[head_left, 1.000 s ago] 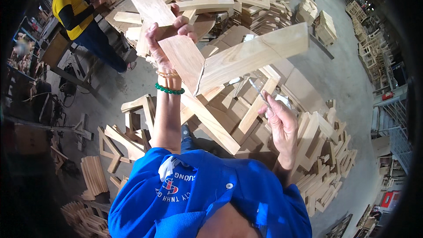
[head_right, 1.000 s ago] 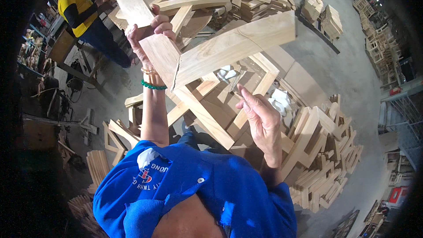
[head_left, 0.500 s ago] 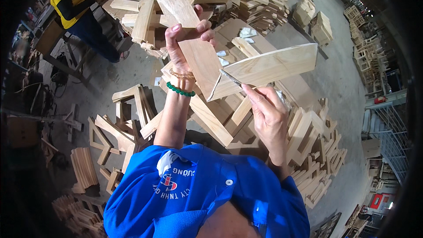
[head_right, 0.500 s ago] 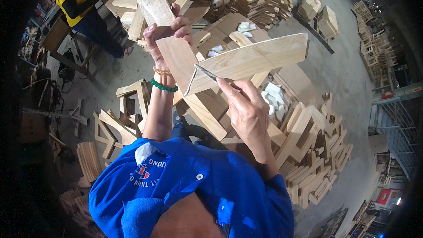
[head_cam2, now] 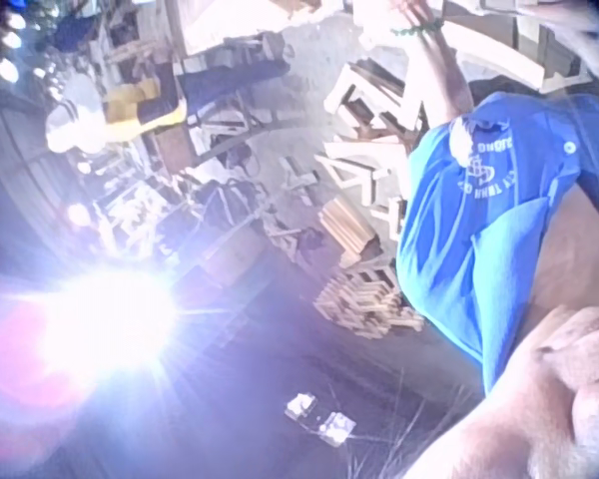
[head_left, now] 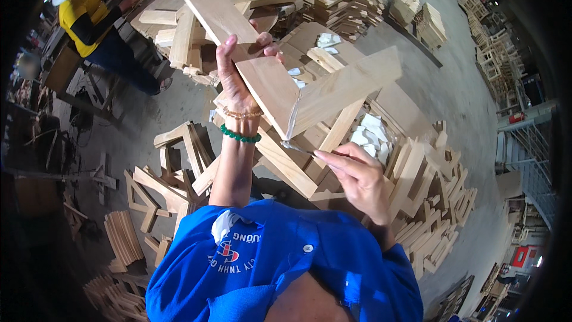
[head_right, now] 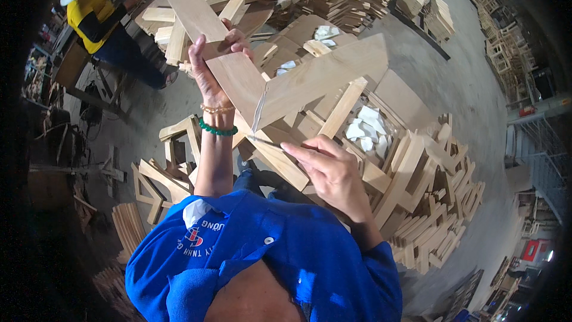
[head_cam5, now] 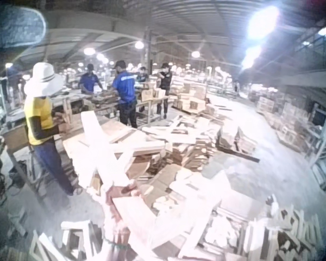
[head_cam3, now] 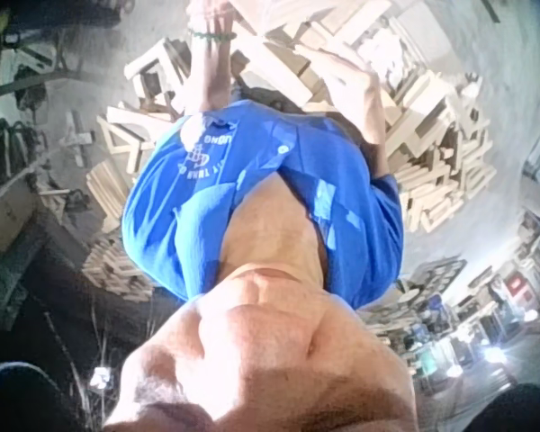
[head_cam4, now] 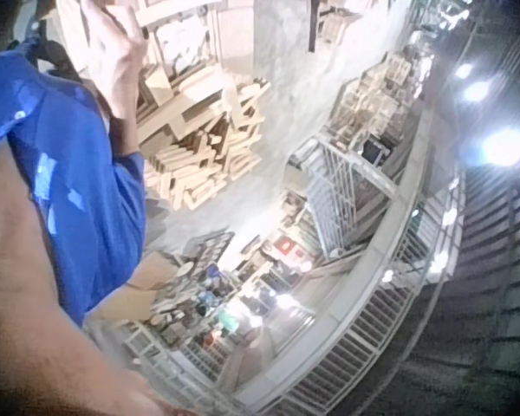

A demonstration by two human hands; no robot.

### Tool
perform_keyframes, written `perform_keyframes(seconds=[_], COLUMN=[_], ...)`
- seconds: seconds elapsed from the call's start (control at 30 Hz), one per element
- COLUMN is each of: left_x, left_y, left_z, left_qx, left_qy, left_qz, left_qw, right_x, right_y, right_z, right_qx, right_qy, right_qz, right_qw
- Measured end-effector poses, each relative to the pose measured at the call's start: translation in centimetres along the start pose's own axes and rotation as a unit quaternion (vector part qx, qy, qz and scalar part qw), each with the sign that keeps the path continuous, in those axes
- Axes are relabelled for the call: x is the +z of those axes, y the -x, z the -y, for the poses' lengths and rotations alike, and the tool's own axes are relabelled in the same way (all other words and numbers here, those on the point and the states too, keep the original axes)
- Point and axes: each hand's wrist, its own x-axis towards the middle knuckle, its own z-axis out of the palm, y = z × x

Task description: The person scrapes wooden frames with a small metal tool, removing surface material and placing finished pieces into a pile. The person repeatedly picks up frames, scrapes them, and stacks them.

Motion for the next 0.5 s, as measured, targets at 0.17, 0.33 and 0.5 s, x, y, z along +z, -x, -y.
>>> perform_keyframes(seconds=[0.17, 0.33, 0.5], left_x=[3.6, 1.2, 0.6], left_y=[-0.2, -0.5, -0.6], left_z=[1.5, 2.8, 4.7], left_qx=[-0.041, -0.005, -0.002], left_qy=[0.047, -0.079, -0.153], left_qz=[0.047, -0.064, -0.141], left_qw=[0.997, 0.995, 0.978], right_x=[-3.5, -4.5, -4.6], right_y=[1.8, 1.3, -1.3], right_z=[-1.0, -1.9, -4.4], right_qx=[0.02, 0.033, -0.059], right_qy=[-0.243, -0.18, 0.084], right_qz=[-0.187, -0.292, -0.341], right_qw=[0.952, 0.939, 0.935])
